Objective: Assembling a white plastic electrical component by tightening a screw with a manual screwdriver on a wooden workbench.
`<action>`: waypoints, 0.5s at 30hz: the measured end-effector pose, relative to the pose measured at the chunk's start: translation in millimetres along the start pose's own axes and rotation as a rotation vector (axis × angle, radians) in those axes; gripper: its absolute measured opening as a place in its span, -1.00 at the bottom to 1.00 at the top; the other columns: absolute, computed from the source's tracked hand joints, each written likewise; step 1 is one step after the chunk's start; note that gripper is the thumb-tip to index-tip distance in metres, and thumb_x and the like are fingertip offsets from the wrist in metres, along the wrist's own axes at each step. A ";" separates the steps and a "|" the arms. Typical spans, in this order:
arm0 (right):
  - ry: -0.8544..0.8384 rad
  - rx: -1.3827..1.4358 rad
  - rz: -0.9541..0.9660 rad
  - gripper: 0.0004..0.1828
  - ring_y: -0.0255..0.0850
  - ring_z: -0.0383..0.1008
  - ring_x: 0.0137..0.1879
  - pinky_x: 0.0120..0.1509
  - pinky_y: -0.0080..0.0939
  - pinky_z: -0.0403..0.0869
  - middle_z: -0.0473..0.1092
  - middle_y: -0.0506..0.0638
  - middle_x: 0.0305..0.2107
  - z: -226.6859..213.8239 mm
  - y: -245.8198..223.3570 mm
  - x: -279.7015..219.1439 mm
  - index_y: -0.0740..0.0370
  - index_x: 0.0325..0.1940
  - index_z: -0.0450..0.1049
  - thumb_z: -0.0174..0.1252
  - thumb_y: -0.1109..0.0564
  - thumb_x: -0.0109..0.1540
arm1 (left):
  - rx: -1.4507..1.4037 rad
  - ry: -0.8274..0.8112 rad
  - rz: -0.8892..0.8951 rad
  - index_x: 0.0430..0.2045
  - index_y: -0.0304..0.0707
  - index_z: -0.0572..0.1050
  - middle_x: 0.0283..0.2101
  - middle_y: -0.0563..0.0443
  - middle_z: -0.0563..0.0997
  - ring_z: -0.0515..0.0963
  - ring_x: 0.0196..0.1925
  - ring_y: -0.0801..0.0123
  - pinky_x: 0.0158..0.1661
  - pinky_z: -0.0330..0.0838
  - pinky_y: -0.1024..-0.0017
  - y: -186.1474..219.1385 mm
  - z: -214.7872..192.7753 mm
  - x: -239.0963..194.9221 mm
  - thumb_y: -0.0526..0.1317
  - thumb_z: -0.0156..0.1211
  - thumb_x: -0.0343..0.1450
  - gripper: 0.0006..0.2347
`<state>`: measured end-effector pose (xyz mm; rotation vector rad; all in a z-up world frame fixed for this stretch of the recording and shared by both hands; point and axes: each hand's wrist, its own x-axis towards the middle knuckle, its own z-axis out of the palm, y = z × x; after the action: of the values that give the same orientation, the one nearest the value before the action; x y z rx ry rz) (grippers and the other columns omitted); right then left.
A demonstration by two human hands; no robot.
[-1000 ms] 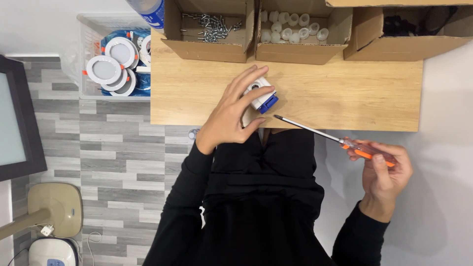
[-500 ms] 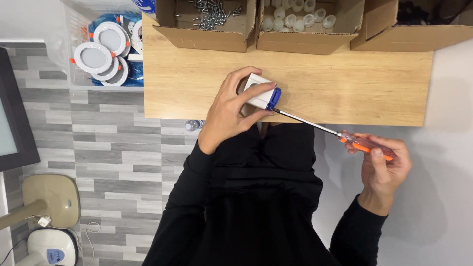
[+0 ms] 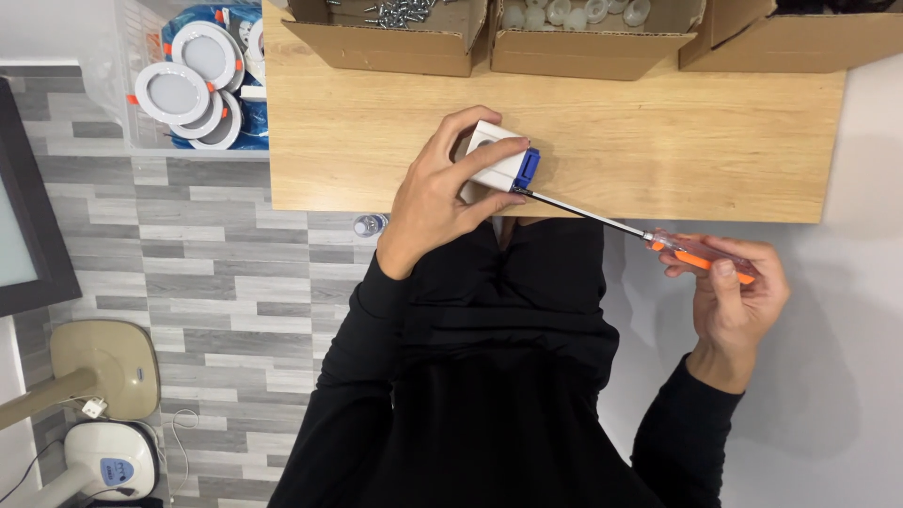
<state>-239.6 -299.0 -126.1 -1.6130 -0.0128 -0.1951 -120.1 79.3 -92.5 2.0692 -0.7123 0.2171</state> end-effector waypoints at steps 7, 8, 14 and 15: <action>0.010 -0.006 0.016 -0.69 0.40 0.69 0.00 -0.13 -0.07 0.69 0.51 0.55 -0.05 5.2 -5.5 2.2 0.38 0.16 0.33 0.03 0.02 0.59 | 0.011 0.000 0.002 0.33 0.08 0.48 0.37 -0.09 0.37 0.51 0.39 0.08 0.20 0.67 0.17 1.1 0.2 0.4 -0.11 0.55 0.56 -0.56; 0.006 -0.010 0.019 -0.70 0.41 0.69 0.01 -0.16 -0.09 0.68 0.51 0.52 -0.12 5.2 -5.5 3.2 0.40 0.16 0.33 0.03 0.04 0.59 | 0.016 -0.002 -0.001 0.33 0.09 0.48 0.38 -0.09 0.37 0.51 0.39 0.09 0.20 0.67 0.17 0.0 0.6 0.3 -0.11 0.55 0.56 -0.56; -0.014 -0.095 0.096 -0.62 0.21 0.66 -0.26 -0.41 -0.18 0.53 0.50 0.42 -0.27 4.6 -10.6 6.1 0.50 0.13 0.41 0.03 0.02 0.58 | 0.006 -0.003 -0.002 0.34 0.09 0.48 0.38 -0.09 0.37 0.51 0.40 0.08 0.21 0.66 0.16 0.2 0.9 -0.1 -0.11 0.53 0.56 -0.56; -0.042 -0.133 0.104 -0.66 0.13 0.62 -0.41 -0.51 -0.22 0.46 0.50 0.49 -0.32 6.9 -14.5 8.2 0.55 0.10 0.43 0.03 0.10 0.57 | 0.001 -0.005 -0.007 0.33 0.09 0.49 0.38 -0.08 0.37 0.51 0.40 0.08 0.20 0.66 0.16 0.3 1.0 -0.4 -0.11 0.54 0.56 -0.56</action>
<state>-232.6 -292.3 -111.0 -1.7458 0.0531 -0.0830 -120.8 78.6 -93.0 2.0736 -0.7076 0.2087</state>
